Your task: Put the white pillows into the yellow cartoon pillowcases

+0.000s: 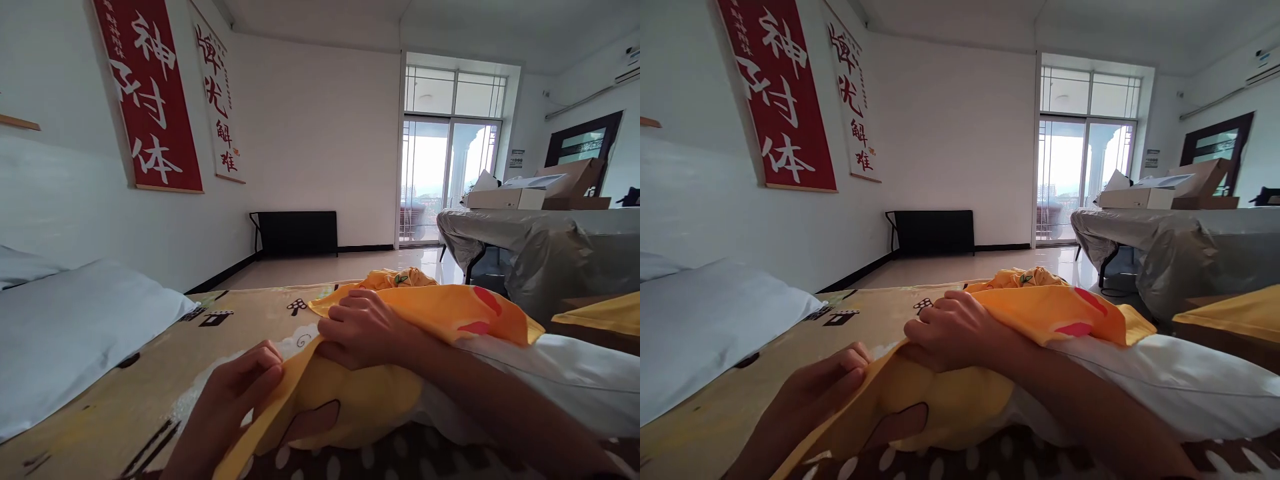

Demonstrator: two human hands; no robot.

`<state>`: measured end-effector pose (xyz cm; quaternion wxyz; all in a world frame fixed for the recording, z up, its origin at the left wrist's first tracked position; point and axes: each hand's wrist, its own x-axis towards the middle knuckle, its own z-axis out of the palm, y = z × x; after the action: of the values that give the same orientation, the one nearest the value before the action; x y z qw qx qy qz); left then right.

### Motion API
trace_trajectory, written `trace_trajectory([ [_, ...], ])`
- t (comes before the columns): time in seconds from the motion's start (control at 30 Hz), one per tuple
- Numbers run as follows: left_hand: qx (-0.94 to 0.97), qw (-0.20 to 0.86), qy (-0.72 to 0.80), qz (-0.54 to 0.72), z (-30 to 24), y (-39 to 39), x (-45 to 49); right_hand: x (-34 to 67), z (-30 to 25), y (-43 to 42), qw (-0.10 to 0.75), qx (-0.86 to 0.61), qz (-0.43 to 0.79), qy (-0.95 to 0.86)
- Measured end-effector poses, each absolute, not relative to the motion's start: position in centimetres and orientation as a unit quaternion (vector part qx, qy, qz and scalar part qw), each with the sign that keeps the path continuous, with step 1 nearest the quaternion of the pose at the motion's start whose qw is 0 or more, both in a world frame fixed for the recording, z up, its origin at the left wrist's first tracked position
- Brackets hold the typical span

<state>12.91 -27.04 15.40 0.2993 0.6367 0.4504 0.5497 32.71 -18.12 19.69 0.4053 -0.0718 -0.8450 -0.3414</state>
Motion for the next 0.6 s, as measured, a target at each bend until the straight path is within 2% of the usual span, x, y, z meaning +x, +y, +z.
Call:
trace_trajectory([
  [0.13,0.608,0.316,0.469,0.557,15.6,-26.3,11.7,31.0,18.9,-20.0,0.374,-0.127,-0.307,-0.866],
  [0.27,0.655,0.346,0.420,0.524,15.4,-25.7,10.1,29.5,17.2,-21.3,0.358,-0.097,-0.233,-0.899],
  [0.47,0.659,0.351,0.344,0.570,14.2,-25.7,10.5,29.9,17.0,-20.3,0.324,0.011,-0.018,-0.946],
  [0.6,0.713,0.328,0.369,0.498,14.4,-25.9,10.5,30.1,17.7,-19.5,0.355,-0.013,-0.021,-0.934],
])
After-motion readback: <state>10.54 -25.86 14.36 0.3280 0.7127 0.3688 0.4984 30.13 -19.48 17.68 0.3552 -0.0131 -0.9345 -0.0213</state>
